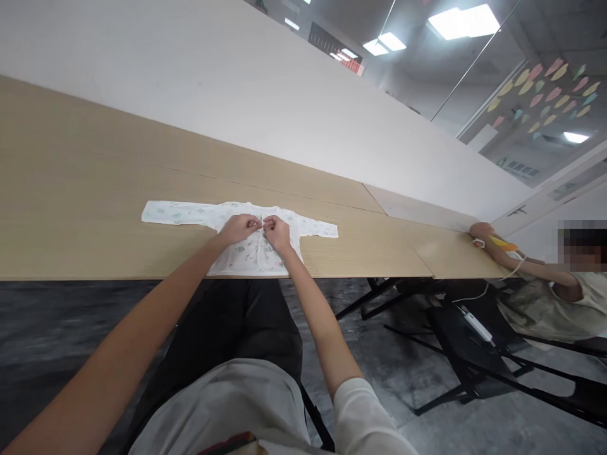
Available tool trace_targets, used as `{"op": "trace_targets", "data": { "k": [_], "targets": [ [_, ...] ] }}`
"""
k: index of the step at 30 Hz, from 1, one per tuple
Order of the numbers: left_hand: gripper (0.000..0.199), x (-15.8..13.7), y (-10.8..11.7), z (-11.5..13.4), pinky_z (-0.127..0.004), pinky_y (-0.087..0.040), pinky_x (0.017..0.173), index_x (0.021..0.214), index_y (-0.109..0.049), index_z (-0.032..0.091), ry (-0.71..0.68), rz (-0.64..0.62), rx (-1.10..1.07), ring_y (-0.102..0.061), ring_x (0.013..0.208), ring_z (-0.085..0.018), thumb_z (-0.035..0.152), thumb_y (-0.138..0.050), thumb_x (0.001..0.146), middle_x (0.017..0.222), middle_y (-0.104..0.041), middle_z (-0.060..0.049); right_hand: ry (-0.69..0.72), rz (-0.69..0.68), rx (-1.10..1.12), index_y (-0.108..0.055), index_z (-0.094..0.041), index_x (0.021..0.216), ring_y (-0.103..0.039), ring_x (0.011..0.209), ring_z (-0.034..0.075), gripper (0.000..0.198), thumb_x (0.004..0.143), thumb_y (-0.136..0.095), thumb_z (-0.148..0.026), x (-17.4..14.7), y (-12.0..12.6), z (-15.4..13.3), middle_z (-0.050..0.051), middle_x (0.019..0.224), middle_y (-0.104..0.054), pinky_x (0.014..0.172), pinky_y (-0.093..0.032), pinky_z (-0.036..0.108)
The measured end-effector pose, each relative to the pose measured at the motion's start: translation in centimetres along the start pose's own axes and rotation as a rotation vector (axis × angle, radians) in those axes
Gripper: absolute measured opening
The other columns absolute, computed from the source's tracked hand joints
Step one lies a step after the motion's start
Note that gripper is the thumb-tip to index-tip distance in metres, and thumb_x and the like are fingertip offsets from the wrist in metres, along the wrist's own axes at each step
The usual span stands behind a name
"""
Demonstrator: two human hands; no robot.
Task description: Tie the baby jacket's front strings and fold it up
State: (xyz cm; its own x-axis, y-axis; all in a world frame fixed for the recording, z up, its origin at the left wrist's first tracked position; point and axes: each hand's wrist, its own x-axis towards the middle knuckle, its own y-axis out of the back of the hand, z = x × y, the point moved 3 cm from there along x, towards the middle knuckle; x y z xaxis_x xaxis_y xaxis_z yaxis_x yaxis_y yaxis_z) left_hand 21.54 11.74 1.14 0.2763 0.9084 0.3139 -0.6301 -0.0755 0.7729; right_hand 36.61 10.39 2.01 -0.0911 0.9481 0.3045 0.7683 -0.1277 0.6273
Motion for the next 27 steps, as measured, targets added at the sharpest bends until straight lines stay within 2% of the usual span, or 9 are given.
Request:
{"op": "trace_targets", "data": {
  "k": [3, 8, 13, 21, 27],
  "targets": [
    [0.038, 0.0, -0.1, -0.3, -0.028, -0.044, 0.070, 0.092, -0.076, 0.019, -0.002, -0.003, -0.049, -0.057, 0.072, -0.018, 0.044, -0.050, 0.079, 0.079, -0.068, -0.005, -0.020, 0.009, 0.033, -0.067, -0.018, 0.103, -0.068, 0.080, 0.013, 0.025, 0.086, -0.051, -0.009, -0.1, 0.1, 0.0, 0.001, 0.086, -0.073, 0.083, -0.053, 0.023],
    [0.039, 0.0, -0.2, -0.7, -0.028, -0.045, 0.072, 0.097, -0.077, 0.020, -0.053, 0.007, -0.104, -0.058, 0.075, -0.018, 0.042, -0.056, 0.073, 0.081, -0.069, -0.004, -0.030, -0.010, 0.134, -0.067, -0.018, 0.099, -0.068, 0.078, 0.013, 0.017, 0.083, -0.067, -0.019, 0.2, -0.1, 0.4, 0.001, 0.085, -0.071, 0.080, -0.054, 0.023],
    [0.037, 0.1, -0.3, -0.9, -0.027, -0.044, 0.068, 0.093, -0.078, 0.021, -0.048, 0.027, -0.168, -0.057, 0.071, -0.017, 0.045, -0.061, 0.071, 0.075, -0.067, -0.003, -0.056, -0.001, 0.225, -0.066, -0.019, 0.099, -0.066, 0.075, 0.012, 0.025, 0.077, -0.064, -0.008, 0.6, -0.6, 1.2, -0.002, 0.080, -0.068, 0.078, -0.055, 0.023],
    [0.038, 0.1, -0.2, -0.9, -0.027, -0.045, 0.068, 0.092, -0.078, 0.020, 0.014, 0.004, -0.192, -0.059, 0.071, -0.018, 0.046, -0.064, 0.069, 0.074, -0.067, -0.004, -0.170, 0.059, 0.201, -0.067, -0.018, 0.102, -0.067, 0.078, 0.013, 0.034, 0.071, -0.058, -0.007, 0.2, 0.7, 0.7, -0.003, 0.080, -0.067, 0.080, -0.052, 0.023],
    [0.038, -0.2, 0.2, 0.1, -0.029, -0.047, 0.071, 0.094, -0.078, 0.019, 0.040, -0.018, -0.106, -0.062, 0.074, -0.020, 0.045, -0.060, 0.072, 0.078, -0.071, -0.005, -0.210, 0.079, 0.162, -0.066, -0.018, 0.105, -0.066, 0.080, 0.013, 0.034, 0.072, -0.059, -0.010, 0.0, 1.2, 0.1, -0.003, 0.080, -0.067, 0.081, -0.051, 0.023]
  ]
}}
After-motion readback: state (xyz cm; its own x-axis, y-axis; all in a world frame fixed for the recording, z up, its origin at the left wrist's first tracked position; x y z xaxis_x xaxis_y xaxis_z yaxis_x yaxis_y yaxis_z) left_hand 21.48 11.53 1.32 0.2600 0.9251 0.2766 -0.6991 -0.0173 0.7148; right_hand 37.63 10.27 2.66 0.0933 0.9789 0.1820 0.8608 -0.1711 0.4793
